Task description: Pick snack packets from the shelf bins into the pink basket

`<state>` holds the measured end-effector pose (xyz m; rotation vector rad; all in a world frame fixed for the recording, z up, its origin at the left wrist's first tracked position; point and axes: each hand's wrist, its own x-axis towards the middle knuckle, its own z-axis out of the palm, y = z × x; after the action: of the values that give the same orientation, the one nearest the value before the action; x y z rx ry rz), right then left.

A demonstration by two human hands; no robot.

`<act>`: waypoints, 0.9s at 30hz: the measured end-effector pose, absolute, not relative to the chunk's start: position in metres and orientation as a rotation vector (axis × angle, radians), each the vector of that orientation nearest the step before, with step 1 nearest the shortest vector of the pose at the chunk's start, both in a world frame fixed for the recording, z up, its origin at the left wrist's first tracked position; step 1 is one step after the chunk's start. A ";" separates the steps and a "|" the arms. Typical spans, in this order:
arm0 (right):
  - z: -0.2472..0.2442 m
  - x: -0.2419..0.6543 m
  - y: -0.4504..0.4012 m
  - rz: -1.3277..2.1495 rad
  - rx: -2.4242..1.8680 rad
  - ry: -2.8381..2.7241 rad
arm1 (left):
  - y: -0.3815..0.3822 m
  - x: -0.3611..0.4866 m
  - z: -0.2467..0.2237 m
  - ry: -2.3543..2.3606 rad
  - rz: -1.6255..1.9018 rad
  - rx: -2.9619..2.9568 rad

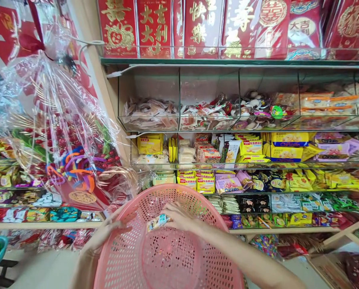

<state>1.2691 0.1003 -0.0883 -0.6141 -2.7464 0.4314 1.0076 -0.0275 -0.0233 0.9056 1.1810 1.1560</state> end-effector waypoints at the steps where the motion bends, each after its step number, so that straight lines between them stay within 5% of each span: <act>1: -0.091 1.266 0.100 0.395 -0.587 -2.775 | -0.028 1.007 -0.026 1.182 1.168 0.893; 7: -0.109 1.260 0.101 0.178 -0.653 -2.854 | -0.028 1.000 -0.038 1.165 1.165 0.879; 19: -0.134 1.267 0.087 0.309 -0.915 -2.749 | -0.014 1.000 -0.049 1.189 1.098 0.925; 27: -0.091 1.270 0.086 0.305 -0.841 -2.656 | -0.010 0.997 -0.058 1.210 1.123 0.981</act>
<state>1.2701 0.0861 -0.0910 -0.8410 -2.6563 0.3051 0.9965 -0.0104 -0.0577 0.9810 1.2095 1.1233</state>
